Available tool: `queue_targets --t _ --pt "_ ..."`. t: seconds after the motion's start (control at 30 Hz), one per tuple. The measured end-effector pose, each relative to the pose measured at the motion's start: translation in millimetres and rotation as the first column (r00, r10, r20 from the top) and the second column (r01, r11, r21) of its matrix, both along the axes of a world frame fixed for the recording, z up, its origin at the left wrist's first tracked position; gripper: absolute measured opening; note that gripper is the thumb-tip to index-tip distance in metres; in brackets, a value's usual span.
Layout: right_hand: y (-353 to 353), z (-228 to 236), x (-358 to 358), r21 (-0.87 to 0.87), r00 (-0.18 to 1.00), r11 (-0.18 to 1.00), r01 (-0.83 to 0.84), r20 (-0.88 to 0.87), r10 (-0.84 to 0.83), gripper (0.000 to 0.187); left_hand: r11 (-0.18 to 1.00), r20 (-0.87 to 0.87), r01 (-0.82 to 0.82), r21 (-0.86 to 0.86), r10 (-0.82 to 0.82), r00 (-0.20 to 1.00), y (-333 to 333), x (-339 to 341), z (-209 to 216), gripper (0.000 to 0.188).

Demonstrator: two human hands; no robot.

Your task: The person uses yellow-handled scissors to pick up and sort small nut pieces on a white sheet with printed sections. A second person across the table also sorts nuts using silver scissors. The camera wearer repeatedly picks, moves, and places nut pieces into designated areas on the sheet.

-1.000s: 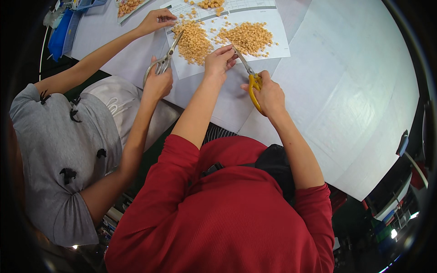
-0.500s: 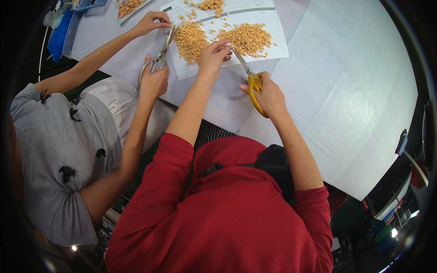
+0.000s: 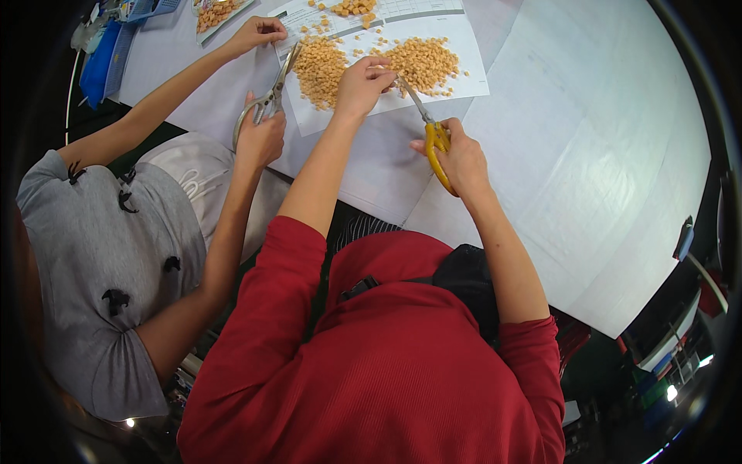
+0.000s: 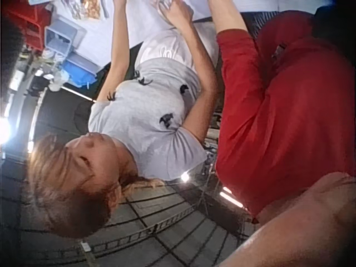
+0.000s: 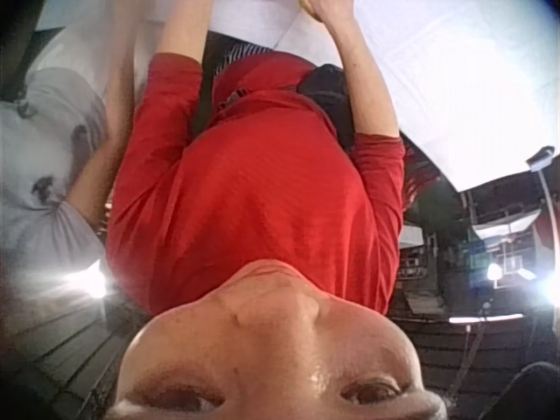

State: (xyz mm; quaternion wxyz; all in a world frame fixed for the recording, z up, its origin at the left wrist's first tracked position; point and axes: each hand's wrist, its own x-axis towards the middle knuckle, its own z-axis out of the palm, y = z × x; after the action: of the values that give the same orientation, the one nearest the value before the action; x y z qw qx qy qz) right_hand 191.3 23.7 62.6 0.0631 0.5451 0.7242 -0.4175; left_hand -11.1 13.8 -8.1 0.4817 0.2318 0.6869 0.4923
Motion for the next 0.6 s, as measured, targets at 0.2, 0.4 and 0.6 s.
queue_targets --t 0.2,0.4,0.6 --pt "7 -1 5 0.007 0.995 0.995 0.1 0.025 -0.1 0.067 0.983 -0.496 0.125 -0.135 -0.176 0.85 0 13 5 0.022" --pt "6 -2 7 0.022 0.99 0.99 0.139 0.003 -0.139 0.069 0.979 -0.765 0.142 -0.145 -0.202 0.611 -2 31 -7 0.012" --pt "5 5 6 -0.018 0.994 0.994 0.11 0.015 -0.11 0.072 0.969 -0.858 0.117 -0.216 -0.245 0.452 4 34 -5 0.011"
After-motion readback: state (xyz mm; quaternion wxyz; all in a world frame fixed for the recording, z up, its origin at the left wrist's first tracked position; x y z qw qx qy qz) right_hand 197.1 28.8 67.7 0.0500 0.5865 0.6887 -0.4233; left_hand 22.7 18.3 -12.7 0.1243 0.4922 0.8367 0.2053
